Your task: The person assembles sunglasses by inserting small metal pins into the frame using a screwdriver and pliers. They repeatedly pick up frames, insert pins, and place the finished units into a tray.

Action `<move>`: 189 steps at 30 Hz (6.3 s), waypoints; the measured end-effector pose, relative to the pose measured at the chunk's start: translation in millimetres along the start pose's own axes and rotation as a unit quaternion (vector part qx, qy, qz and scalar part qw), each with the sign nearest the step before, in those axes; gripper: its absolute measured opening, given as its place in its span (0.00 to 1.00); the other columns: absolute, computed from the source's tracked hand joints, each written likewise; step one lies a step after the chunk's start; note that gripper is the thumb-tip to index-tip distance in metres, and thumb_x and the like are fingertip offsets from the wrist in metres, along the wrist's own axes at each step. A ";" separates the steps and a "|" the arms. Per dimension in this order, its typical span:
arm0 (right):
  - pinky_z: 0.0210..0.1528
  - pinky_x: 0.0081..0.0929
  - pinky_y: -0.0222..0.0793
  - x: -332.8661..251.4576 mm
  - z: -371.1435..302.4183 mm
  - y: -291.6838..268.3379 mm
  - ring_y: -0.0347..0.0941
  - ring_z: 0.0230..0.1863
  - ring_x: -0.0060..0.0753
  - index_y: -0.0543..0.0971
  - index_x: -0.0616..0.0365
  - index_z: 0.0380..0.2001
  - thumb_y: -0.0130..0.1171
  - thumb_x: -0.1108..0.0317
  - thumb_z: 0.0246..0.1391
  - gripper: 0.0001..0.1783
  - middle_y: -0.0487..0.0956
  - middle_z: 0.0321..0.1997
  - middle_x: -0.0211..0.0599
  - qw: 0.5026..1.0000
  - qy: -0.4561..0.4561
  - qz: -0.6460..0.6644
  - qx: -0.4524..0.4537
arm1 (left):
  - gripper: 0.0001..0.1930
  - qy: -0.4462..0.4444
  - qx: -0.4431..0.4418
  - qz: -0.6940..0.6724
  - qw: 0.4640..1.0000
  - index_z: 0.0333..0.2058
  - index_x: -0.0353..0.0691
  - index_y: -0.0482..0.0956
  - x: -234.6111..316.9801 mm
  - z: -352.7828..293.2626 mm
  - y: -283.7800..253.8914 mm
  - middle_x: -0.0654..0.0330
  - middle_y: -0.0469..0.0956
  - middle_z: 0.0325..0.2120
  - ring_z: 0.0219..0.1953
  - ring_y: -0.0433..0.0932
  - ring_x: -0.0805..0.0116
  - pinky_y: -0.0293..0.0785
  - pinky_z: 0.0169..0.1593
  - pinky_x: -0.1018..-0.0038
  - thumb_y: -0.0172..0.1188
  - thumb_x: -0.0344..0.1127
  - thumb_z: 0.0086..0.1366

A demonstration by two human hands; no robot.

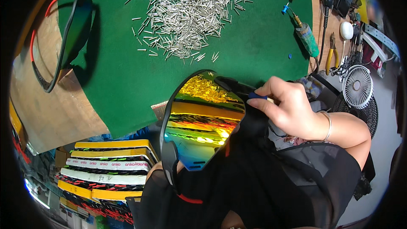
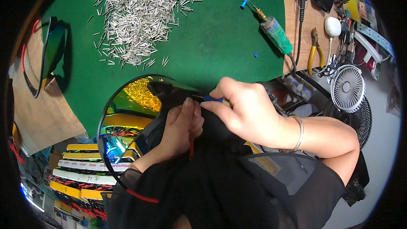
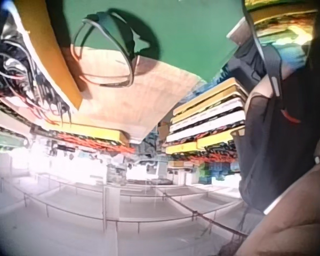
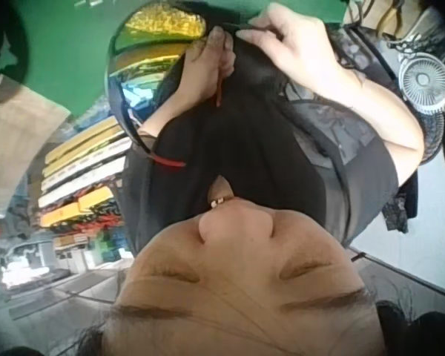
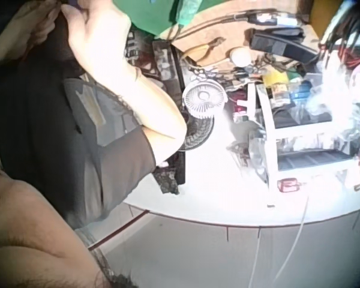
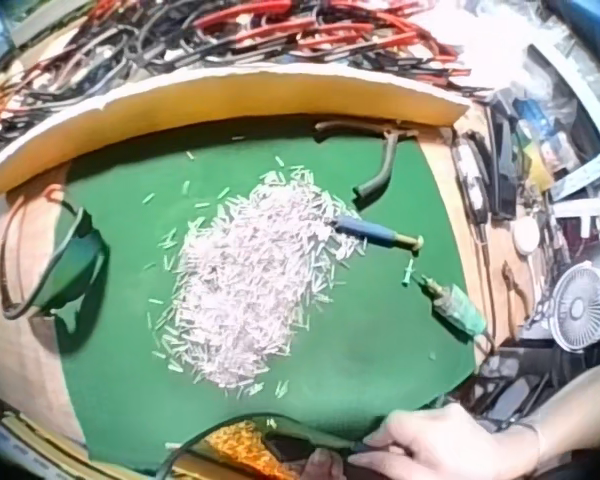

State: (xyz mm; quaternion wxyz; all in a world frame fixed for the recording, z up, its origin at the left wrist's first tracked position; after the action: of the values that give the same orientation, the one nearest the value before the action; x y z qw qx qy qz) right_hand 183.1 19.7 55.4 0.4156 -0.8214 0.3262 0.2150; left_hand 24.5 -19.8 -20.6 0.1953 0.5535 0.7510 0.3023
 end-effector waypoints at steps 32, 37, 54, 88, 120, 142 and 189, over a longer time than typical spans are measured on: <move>0.37 0.25 0.63 6.7 -18.8 -40.7 0.67 0.33 0.33 0.63 0.61 0.41 0.49 0.72 0.54 0.12 0.68 0.32 0.41 0.990 -0.127 0.017 -0.053 | 0.10 0.140 -0.057 0.064 0.986 0.31 0.43 0.66 15.1 -26.5 13.7 0.71 0.58 0.13 0.14 0.52 0.84 0.48 0.17 0.86 0.40 0.39 0.68; 0.44 0.16 0.62 -7.0 -2.1 -14.9 0.65 0.40 0.16 0.64 0.59 0.44 0.58 0.71 0.48 0.20 0.70 0.38 0.30 0.957 -0.181 0.213 -0.079 | 0.08 0.143 0.013 0.157 0.977 0.35 0.43 0.69 11.9 -27.3 20.0 0.73 0.64 0.17 0.17 0.58 0.85 0.53 0.20 0.86 0.44 0.39 0.67; 0.22 0.17 0.64 -21.1 21.7 -8.4 0.67 0.18 0.16 0.70 0.63 0.32 0.50 0.73 0.54 0.04 0.71 0.22 0.30 0.936 -0.224 0.261 -0.078 | 0.10 0.170 -0.053 0.198 0.964 0.35 0.40 0.68 26.5 -38.9 33.1 0.70 0.61 0.14 0.13 0.51 0.84 0.47 0.17 0.86 0.40 0.38 0.68; 0.35 0.31 0.70 -93.5 60.3 -25.5 0.72 0.37 0.42 0.76 0.52 0.28 0.64 0.79 0.30 0.16 0.71 0.41 0.43 0.833 -0.491 -0.084 0.240 | 0.26 0.633 0.545 0.300 0.461 0.53 0.29 0.59 145.6 -168.4 -84.8 0.49 0.65 0.50 0.45 0.69 0.67 0.66 0.47 0.75 0.50 0.43 0.64; 0.16 0.17 0.57 14.4 -11.2 30.7 0.69 0.19 0.20 0.77 0.59 0.26 0.59 0.72 0.35 0.08 0.78 0.33 0.38 0.765 -0.595 -0.148 0.195 | 0.13 0.127 -0.070 0.015 0.989 0.41 0.32 0.71 17.6 -19.7 14.7 0.58 0.76 0.31 0.30 0.76 0.76 0.74 0.34 0.84 0.44 0.37 0.67; 0.25 0.26 0.68 45.4 0.1 3.1 0.72 0.24 0.37 0.76 0.62 0.34 0.57 0.75 0.46 0.09 0.74 0.24 0.38 0.969 -0.247 0.015 0.015 | 0.12 0.103 0.062 -0.002 0.993 0.34 0.40 0.71 0.1 -10.7 20.1 0.71 0.62 0.18 0.17 0.54 0.84 0.51 0.18 0.88 0.44 0.42 0.67; 0.18 0.22 0.66 20.9 -0.3 4.6 0.68 0.17 0.30 0.69 0.56 0.23 0.57 0.64 0.45 0.10 0.65 0.20 0.31 0.871 -0.362 -0.320 0.089 | 0.16 0.077 0.019 0.013 0.997 0.27 0.42 0.68 1.9 -3.0 12.2 0.71 0.57 0.13 0.14 0.52 0.82 0.49 0.17 0.85 0.42 0.46 0.68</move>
State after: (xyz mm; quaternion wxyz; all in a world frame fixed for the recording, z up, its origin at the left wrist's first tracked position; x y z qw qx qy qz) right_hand 194.3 10.0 40.0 0.6221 -0.7048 -0.1099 0.3227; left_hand 30.7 -16.3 -10.1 0.1222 0.5421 0.7621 0.3321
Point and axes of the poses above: each hand's wrist, its own z-axis towards the middle knuckle, its own y-axis out of the palm, x = y × z, the point moved 1 cm from there along z, towards the middle knuckle
